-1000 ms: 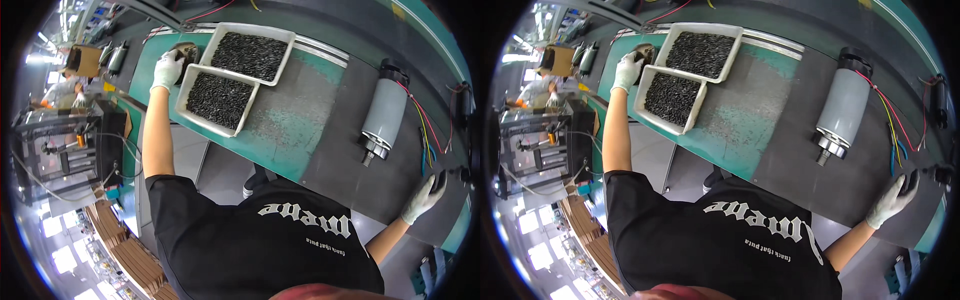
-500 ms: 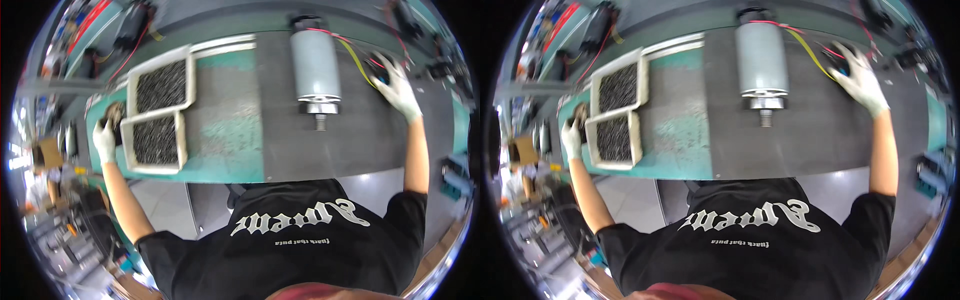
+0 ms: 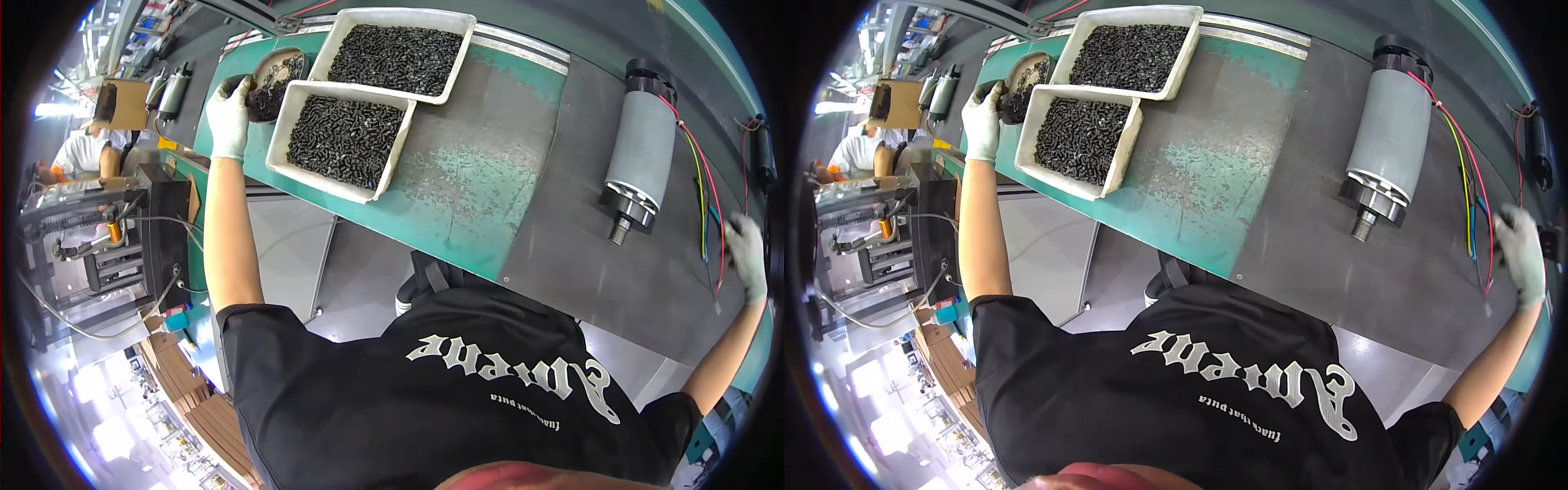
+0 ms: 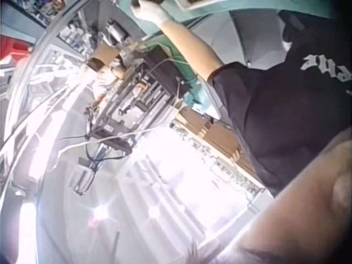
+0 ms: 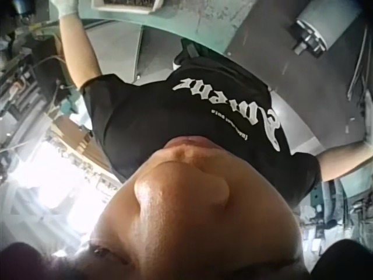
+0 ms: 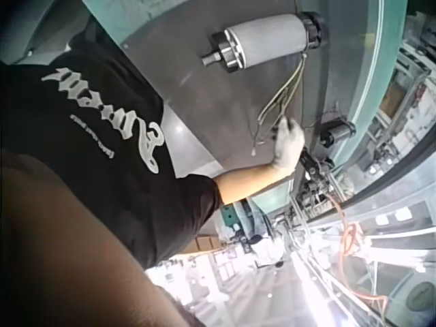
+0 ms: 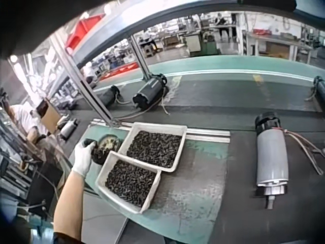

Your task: Assembling electric motors by attaching fans and electronic components using hand tools on a production line.

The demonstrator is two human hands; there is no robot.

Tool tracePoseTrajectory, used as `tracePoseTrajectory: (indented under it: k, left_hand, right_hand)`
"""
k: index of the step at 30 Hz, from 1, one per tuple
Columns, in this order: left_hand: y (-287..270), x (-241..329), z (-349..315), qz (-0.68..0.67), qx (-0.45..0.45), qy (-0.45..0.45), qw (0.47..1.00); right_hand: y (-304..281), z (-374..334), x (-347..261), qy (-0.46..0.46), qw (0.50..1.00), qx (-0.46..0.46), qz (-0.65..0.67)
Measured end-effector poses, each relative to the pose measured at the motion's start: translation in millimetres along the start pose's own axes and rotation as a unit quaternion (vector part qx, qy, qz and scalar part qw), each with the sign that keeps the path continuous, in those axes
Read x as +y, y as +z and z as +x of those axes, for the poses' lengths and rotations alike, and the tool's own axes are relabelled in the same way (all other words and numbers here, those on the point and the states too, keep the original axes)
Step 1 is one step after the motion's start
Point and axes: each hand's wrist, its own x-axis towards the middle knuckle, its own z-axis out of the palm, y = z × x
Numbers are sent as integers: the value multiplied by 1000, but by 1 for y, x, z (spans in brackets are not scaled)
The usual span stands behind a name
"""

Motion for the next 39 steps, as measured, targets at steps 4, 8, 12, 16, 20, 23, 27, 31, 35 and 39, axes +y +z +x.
tracePoseTrajectory:
  k: [4, 8, 12, 16, 20, 23, 27, 31, 35, 39]
  left_hand:
    - [0, -9, -3, -142, 33, -108, 983]
    - [-1, 2, -15, -377, -25, -95, 921]
    - [50, 86, -61, -535, 18, -170, 827]
    - [104, 183, -142, -624, -196, -155, 740]
    - [181, 253, -192, -671, -330, -204, 632]
    - [200, 285, -206, -670, -334, -199, 632]
    - [205, 287, -208, -698, -356, -177, 596]
    - [206, 282, -207, -696, -354, -158, 604]
    - [204, 281, -209, -703, -340, -147, 607]
    - [208, 278, -210, -705, -329, -122, 616]
  right_hand:
    - [46, 48, 35, -344, 902, 209, -154]
    - [66, 31, 44, -283, 940, 164, -100]
    - [92, 31, 72, -264, 910, 297, -123]
    - [60, 35, 48, -187, 669, 218, 685]
    - [42, -69, -64, -221, 817, 107, 521]
    - [29, -107, -127, -528, 767, 353, 92]
    - [25, -114, -128, -502, 759, 414, 3]
    - [20, -118, -127, -525, 733, 431, -37]
    - [23, -117, -133, -536, 724, 432, -52]
    - [12, -125, -135, -513, 755, 405, -52]
